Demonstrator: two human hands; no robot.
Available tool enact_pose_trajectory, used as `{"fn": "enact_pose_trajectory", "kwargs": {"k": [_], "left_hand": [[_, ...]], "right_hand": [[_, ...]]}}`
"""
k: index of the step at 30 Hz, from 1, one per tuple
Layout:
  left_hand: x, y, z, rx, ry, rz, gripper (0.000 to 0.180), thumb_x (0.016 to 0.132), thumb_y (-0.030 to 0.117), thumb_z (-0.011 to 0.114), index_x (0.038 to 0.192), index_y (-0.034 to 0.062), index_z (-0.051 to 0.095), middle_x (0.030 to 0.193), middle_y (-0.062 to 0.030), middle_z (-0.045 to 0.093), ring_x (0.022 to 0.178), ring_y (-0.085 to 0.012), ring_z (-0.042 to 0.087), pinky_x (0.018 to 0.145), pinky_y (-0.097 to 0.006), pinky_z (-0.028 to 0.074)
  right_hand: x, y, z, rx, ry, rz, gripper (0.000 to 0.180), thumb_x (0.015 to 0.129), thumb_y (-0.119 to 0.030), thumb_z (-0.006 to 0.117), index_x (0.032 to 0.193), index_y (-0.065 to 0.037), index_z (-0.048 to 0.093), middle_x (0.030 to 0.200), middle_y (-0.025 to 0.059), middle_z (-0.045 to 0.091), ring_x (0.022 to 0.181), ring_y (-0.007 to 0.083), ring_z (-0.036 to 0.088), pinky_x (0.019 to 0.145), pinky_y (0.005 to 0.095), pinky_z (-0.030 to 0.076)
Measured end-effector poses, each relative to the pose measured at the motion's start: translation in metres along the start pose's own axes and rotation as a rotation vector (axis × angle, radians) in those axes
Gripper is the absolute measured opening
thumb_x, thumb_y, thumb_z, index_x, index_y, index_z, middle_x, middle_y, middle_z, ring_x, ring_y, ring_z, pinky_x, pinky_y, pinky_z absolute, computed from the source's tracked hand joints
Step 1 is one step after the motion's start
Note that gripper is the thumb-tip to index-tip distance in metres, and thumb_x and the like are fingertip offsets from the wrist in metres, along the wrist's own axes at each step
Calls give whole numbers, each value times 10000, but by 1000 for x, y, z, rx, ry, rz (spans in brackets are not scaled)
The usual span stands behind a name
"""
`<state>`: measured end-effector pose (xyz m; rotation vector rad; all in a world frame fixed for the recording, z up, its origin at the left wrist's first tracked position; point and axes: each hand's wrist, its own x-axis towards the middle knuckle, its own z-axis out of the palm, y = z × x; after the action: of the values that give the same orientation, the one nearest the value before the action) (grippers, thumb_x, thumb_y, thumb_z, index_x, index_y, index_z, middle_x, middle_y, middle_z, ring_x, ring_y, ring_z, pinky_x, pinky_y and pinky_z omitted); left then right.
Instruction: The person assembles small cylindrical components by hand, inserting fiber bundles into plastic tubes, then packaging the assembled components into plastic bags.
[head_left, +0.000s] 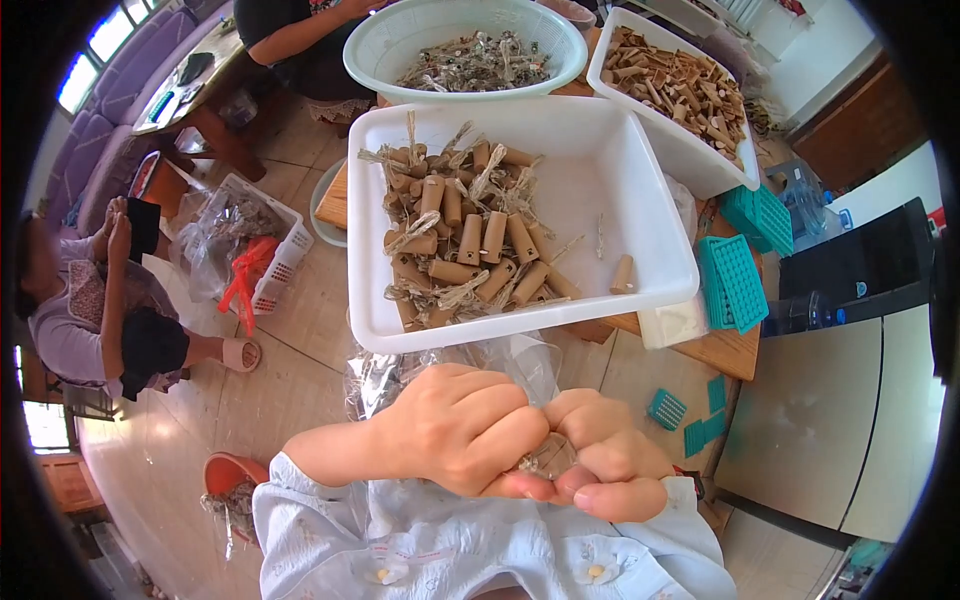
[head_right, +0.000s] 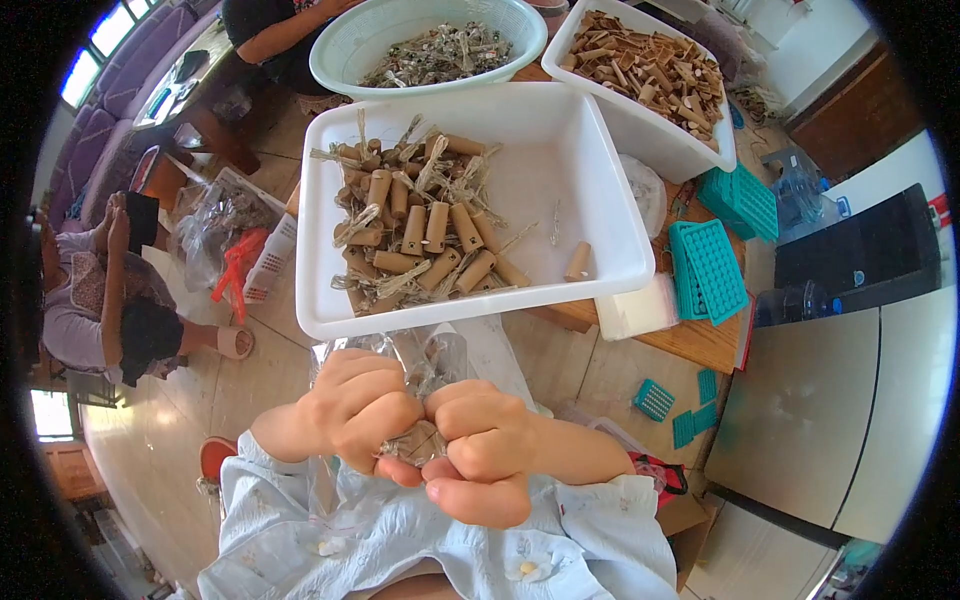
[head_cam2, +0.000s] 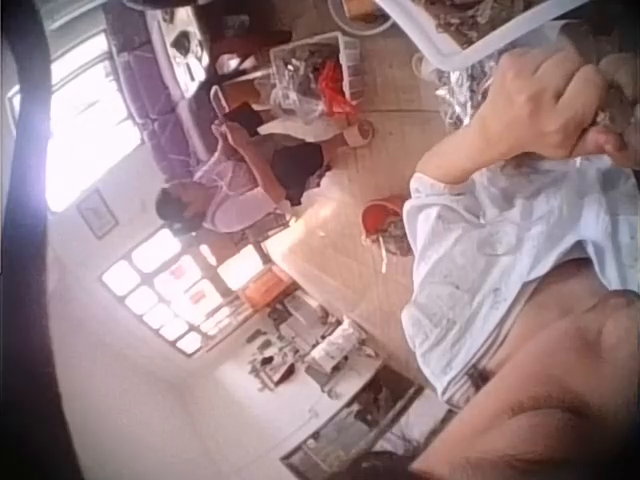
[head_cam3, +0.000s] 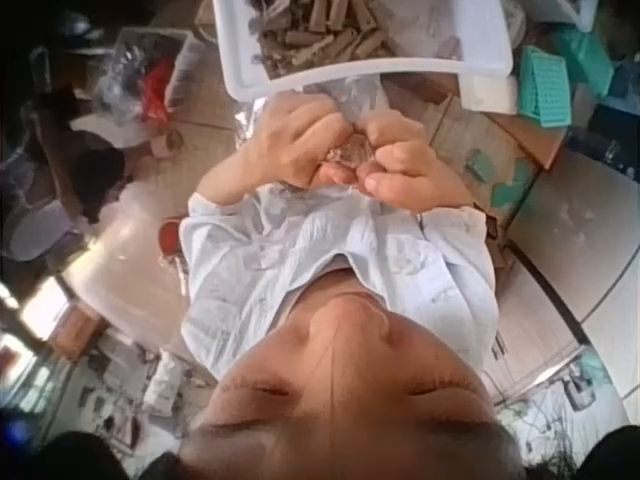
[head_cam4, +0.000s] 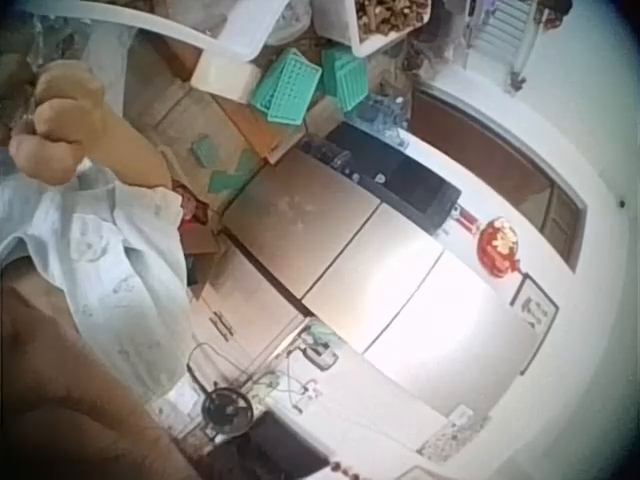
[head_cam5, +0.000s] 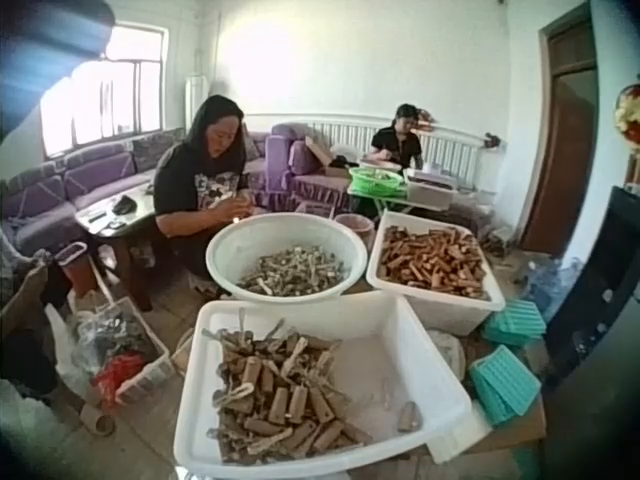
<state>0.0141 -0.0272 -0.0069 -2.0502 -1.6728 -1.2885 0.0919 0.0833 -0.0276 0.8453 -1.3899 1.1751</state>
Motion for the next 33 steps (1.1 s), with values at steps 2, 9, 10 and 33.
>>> {"fn": "enact_pose_trajectory", "kwargs": {"k": [2,9,10,33], "left_hand": [[1,0,-2,-20,-14,15,453,847,436,474,603,60,410,533,-24,328,403,-151,398,337,-269,330],[6,-8,-39,182,-117,-42,463,740,503,584,635,73,452,528,-13,353,426,-159,421,373,-279,343],[3,-6,-48,178,-111,-43,463,740,503,584,635,73,452,528,-13,353,426,-159,421,373,-279,343],[-52,17,-95,136,-270,-823,207,644,171,687,605,46,527,532,-68,470,466,-231,484,427,-316,361]], "right_hand": [[-1,0,0,25,-5,0,284,684,111,574,856,-61,428,601,11,257,409,101,224,304,231,226],[-2,8,-9,127,341,394,301,724,55,578,973,-1,418,683,52,439,447,110,372,406,286,390],[4,4,-12,124,336,397,301,724,55,578,973,-1,418,683,52,439,447,110,372,406,286,390],[3,-51,-87,-883,-27,509,206,845,-211,532,910,-36,618,892,122,628,842,238,608,717,316,470]]}}
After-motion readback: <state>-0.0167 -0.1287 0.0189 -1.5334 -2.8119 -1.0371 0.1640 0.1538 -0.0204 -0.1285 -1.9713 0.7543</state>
